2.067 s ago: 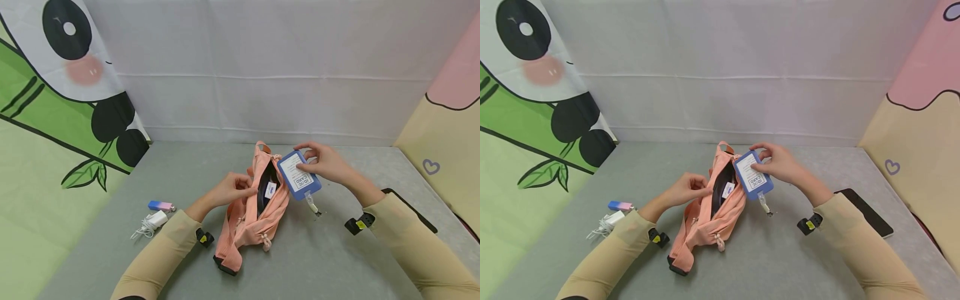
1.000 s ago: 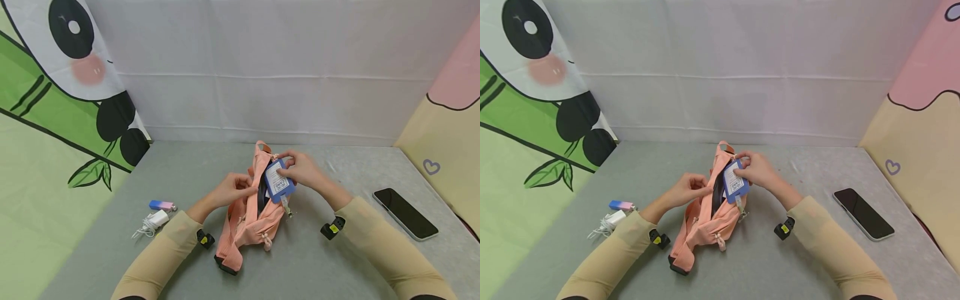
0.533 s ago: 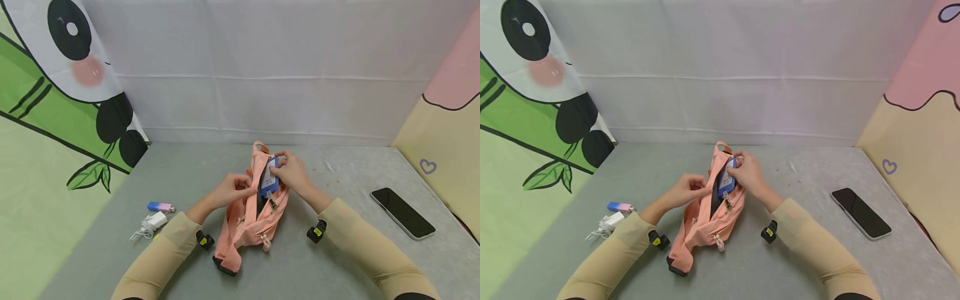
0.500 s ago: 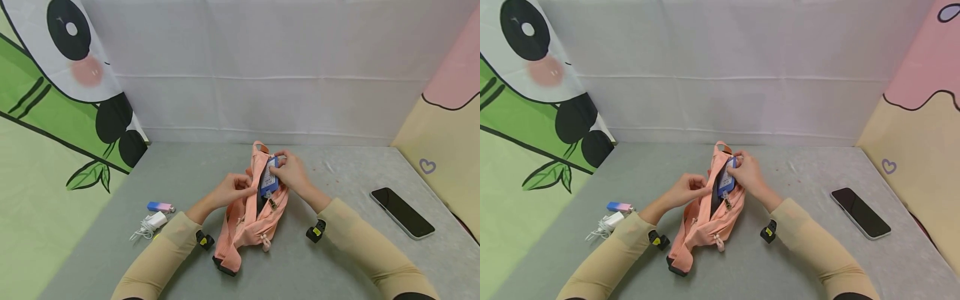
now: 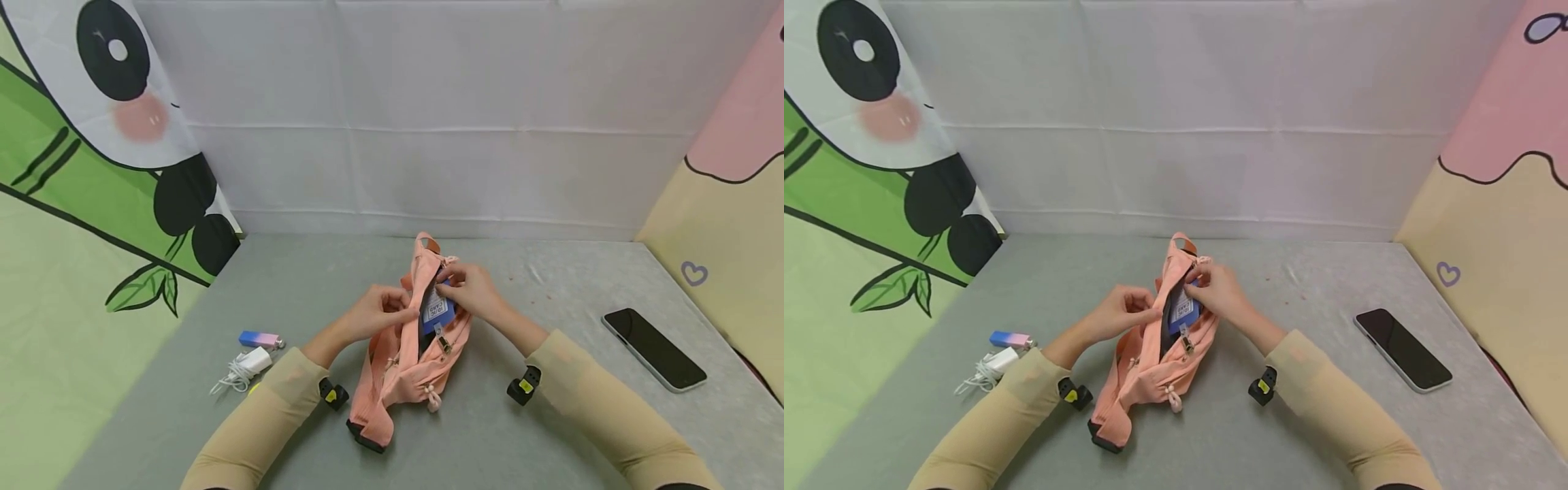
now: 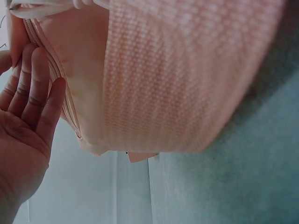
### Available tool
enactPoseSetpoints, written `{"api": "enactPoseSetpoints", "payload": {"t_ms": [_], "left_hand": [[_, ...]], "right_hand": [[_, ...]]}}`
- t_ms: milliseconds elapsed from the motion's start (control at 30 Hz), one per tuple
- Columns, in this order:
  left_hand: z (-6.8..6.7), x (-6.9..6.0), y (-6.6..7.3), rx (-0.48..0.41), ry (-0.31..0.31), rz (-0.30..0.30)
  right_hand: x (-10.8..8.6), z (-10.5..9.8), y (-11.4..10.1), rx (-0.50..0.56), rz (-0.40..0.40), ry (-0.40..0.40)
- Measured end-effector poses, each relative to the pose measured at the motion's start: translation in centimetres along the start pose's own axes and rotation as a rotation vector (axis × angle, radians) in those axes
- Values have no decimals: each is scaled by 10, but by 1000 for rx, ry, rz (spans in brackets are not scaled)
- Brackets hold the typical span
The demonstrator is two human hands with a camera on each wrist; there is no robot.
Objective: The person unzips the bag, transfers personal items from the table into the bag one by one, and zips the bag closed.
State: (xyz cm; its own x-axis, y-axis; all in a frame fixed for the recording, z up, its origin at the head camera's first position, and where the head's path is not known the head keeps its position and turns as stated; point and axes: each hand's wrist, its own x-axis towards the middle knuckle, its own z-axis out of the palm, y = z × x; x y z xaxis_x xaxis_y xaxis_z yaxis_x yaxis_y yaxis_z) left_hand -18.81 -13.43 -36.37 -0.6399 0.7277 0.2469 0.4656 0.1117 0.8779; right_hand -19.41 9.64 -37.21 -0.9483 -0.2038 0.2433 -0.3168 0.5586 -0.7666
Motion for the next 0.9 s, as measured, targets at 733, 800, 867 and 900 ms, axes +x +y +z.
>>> {"api": "enactPoseSetpoints", "payload": {"t_ms": [733, 800, 867, 900], "left_hand": [[3, 21, -3, 11, 40, -29], [3, 22, -4, 16, 43, -36], [3, 24, -5, 23, 46, -41], [3, 24, -5, 27, 46, -45]], "right_hand": [[14, -27, 21, 205, 96, -200], [16, -29, 24, 224, 98, -208], [19, -30, 27, 236, 103, -208], [20, -30, 28, 238, 106, -204]]}}
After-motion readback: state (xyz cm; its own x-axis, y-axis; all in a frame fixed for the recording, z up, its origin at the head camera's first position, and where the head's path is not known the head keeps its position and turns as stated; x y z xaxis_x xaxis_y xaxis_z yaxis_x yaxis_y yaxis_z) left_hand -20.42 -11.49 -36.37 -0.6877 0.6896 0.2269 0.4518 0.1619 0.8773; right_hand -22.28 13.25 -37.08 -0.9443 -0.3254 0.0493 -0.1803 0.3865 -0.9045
